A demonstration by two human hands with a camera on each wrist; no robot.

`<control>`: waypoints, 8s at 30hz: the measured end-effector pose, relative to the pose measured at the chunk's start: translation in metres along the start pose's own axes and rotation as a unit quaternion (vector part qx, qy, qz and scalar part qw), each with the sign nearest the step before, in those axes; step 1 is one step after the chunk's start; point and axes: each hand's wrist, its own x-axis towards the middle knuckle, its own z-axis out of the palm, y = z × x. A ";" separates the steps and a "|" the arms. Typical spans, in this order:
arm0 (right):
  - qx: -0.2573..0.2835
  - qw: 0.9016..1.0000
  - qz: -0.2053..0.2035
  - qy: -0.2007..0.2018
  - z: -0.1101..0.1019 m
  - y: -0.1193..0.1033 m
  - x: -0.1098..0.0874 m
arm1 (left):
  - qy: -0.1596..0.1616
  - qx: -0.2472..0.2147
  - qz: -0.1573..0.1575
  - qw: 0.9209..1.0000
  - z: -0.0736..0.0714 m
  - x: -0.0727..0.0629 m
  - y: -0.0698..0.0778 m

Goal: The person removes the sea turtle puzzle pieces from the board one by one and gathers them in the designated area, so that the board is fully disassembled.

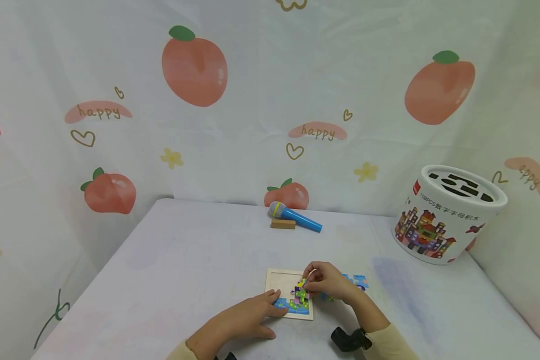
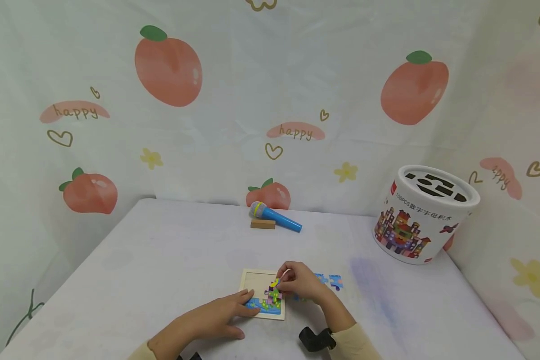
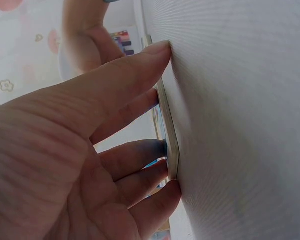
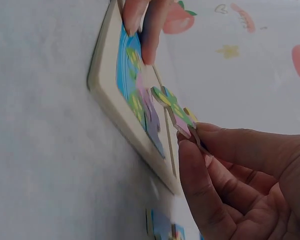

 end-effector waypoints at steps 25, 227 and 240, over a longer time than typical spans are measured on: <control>0.001 0.999 0.029 0.046 -0.037 0.027 -0.036 | 0.008 0.000 -0.014 1.000 0.002 -0.001 0.001; -0.050 0.998 -0.028 -0.015 0.000 0.002 -0.006 | 0.004 0.044 -0.003 0.999 0.006 0.018 0.024; -0.029 0.999 0.008 0.039 -0.030 0.016 -0.029 | 0.002 0.051 -0.013 0.999 0.006 0.019 0.026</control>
